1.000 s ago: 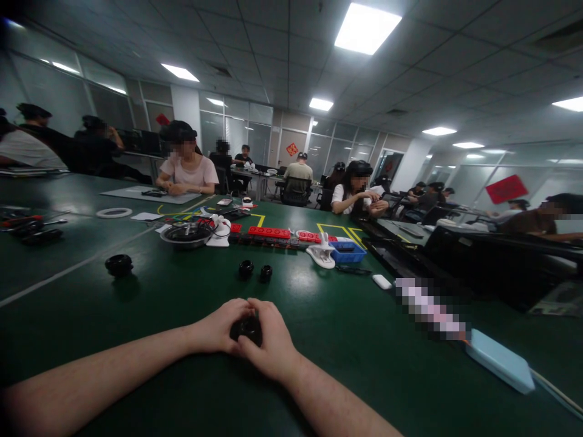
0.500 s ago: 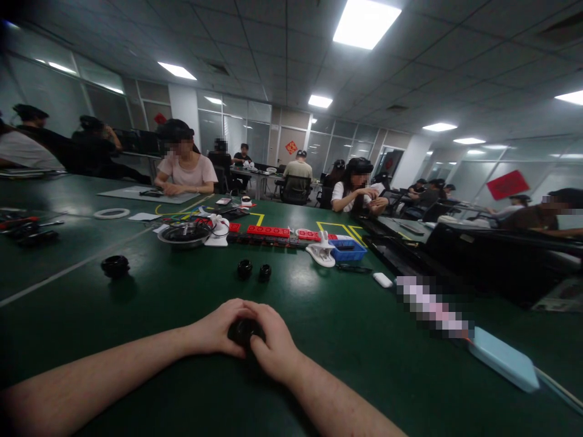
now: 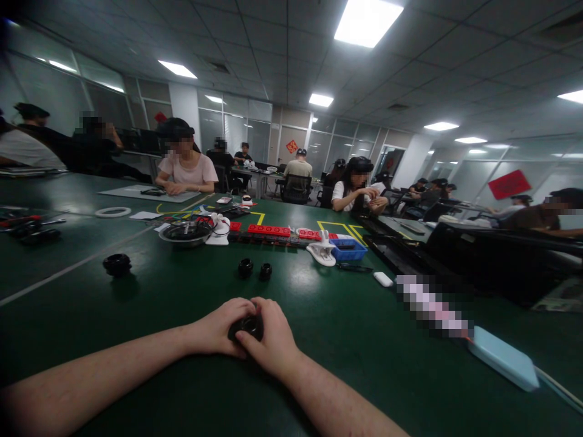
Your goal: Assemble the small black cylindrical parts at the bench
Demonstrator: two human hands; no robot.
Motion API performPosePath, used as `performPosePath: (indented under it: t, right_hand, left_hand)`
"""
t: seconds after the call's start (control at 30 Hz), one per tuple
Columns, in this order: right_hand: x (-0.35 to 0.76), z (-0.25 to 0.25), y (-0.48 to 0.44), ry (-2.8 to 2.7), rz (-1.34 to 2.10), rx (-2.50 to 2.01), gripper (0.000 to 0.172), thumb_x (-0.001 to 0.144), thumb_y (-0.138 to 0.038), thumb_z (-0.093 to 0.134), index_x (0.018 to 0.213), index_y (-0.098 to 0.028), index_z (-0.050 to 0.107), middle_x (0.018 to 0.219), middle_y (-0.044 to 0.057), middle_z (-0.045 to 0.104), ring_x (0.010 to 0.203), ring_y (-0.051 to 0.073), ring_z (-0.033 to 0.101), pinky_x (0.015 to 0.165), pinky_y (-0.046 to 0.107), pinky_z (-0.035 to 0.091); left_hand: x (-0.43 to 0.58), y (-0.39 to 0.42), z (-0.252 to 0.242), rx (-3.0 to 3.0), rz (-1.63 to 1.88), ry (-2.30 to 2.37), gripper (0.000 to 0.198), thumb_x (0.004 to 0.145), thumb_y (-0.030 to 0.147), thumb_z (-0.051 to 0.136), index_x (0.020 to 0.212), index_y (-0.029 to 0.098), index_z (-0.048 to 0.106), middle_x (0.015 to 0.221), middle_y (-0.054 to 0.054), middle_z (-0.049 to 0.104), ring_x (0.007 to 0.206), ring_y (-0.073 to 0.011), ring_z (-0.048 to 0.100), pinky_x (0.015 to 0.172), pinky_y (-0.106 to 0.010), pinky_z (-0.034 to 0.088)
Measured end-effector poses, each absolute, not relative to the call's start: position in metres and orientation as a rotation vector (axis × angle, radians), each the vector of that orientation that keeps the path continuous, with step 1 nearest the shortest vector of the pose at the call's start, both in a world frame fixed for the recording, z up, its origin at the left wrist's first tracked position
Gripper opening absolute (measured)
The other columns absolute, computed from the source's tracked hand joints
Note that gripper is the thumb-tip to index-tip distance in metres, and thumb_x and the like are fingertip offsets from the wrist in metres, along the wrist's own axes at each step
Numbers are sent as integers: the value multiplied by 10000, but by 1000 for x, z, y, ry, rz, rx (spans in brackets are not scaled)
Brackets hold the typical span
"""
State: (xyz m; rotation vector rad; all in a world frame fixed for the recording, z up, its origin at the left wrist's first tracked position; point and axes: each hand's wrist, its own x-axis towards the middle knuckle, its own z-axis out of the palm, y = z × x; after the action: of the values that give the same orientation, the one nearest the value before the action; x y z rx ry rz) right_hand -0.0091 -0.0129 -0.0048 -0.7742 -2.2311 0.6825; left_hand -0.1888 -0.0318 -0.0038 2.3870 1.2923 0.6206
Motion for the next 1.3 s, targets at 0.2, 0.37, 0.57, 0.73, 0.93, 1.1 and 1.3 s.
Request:
performPosePath:
  t: [0.2,0.37,0.57,0.73,0.93,1.1,1.3]
  right_hand:
    - [-5,-3,-14,-2319,722,-542,612,649,-97,495,1227,-191,316,1187,80,441,1097,203,414,951,378,325]
    - [-6,-4,-12,-2246,664,-687,578,689,-223,575,1212,-184,331,1164,94,444,1080,217,422,931,391,342]
    - [-9,-9,-10,-2207,628,-856,590,633,-288,650,1152,-196,384,998,55,504,948,210,480,846,381,393]
    - [-9,-9,-10,-2209,722,-874,600,648,-263,627,1181,-196,358,955,43,544,931,207,511,856,387,394]
    - [-4,-4,-12,-2278,810,-623,639,692,-119,496,1278,-207,256,1250,80,413,1151,204,387,977,395,302]
    - [-7,-5,-13,-2219,734,-753,629,669,-262,618,1220,-190,325,1178,96,444,1089,228,426,934,409,342]
    - [-12,-9,-12,-2200,709,-828,632,589,-255,688,1146,-201,393,1022,58,506,948,211,490,850,383,409]
  left_hand:
    - [-190,-29,-10,2377,640,1290,634,563,426,705,1114,223,466,1078,-49,497,988,-237,457,868,-360,365]
    - [-191,-27,-12,2373,628,1301,573,543,514,693,978,183,519,1017,-59,508,971,-246,456,851,-361,370]
    - [-190,-29,-5,2347,597,1323,533,542,497,703,947,197,530,979,-37,507,938,-235,463,807,-340,385]
    - [-190,-32,-2,2327,582,1318,557,557,495,691,1008,213,528,1001,-37,515,952,-238,469,808,-345,387]
    - [-192,-27,-12,2303,620,1331,718,525,492,713,1142,235,451,1147,-64,496,1079,-269,428,966,-451,252]
    - [-194,-23,-19,2281,569,1316,821,538,526,693,1233,237,367,1287,-88,410,1207,-291,316,1011,-503,128]
    - [-191,-26,-13,2271,557,1319,745,573,505,679,1212,252,391,1247,-73,459,1197,-295,339,1006,-511,133]
